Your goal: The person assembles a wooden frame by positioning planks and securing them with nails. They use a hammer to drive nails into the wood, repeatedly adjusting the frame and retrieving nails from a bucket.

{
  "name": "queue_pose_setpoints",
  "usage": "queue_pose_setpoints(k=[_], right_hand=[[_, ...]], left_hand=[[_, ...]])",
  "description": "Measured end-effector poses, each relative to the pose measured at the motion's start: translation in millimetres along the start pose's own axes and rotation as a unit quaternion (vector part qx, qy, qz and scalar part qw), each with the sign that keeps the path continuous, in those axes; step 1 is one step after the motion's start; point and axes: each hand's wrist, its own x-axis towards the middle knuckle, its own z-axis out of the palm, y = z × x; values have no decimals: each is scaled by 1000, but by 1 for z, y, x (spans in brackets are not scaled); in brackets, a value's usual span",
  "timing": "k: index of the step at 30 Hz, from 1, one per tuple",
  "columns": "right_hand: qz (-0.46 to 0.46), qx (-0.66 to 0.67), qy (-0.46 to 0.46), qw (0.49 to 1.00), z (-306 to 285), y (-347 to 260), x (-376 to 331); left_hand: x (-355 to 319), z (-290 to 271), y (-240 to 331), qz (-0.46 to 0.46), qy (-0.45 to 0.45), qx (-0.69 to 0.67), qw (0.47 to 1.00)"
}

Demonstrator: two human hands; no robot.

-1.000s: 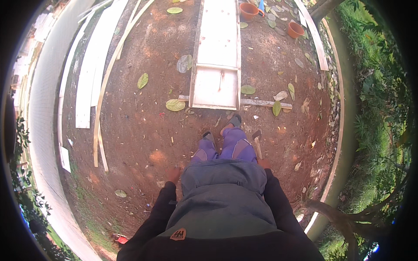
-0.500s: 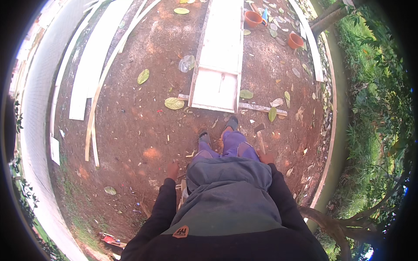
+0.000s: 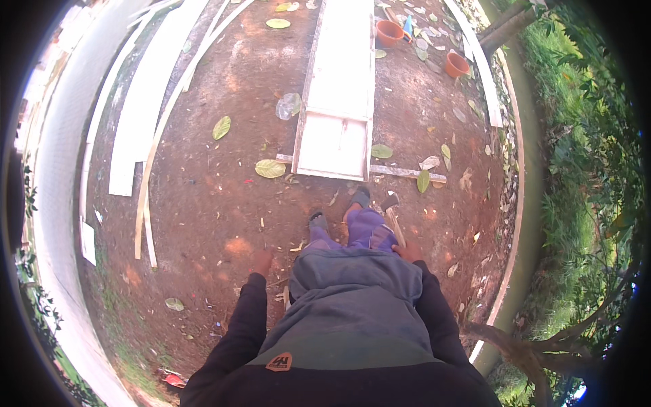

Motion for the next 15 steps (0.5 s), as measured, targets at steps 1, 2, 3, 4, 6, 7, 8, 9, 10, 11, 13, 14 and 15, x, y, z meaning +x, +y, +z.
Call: queue_pose_setpoints(k=[1,2,3,4,6,7,8,9,10,11,13,14,15], right_hand=[[-4,9,-3,1000,-1,0,0],[-12,36,-4,999,-3,2,-3],[-22,63,-9,998,-8,-8,-10],[-32,91,-13,995,-13,-16,-17],[-33,114,-19,993,-24,-25,-27],[-32,124,-21,992,-30,-26,-30],[-20,120,-33,992,-35,-26,-30],[-11,115,-48,992,-40,-27,-28],[-3,109,-64,992,-46,-28,-25],[-9,111,-63,992,-52,-28,-24],[-25,122,-64,990,-56,-31,-21],[-26,116,-65,991,-60,-33,-15],[-27,111,-65,991,-65,-32,-10]], left_hand=[[1,1,4,-11,0,-17,1000],[1,2,7,-23,-1,-33,999],[2,0,4,-11,2,-23,1000],[5,0,-1,1,5,-12,1000],[7,1,-7,0,1,0,1000],[7,4,-7,-14,-5,2,1000],[6,7,-8,-28,-10,3,1000],[5,6,-10,-27,-23,15,999],[3,6,-12,-26,-34,26,999],[2,7,-14,-27,-44,36,998],[-1,13,-3,76,-12,127,989],[-3,17,2,124,4,173,977],[-5,18,8,141,11,183,973]])
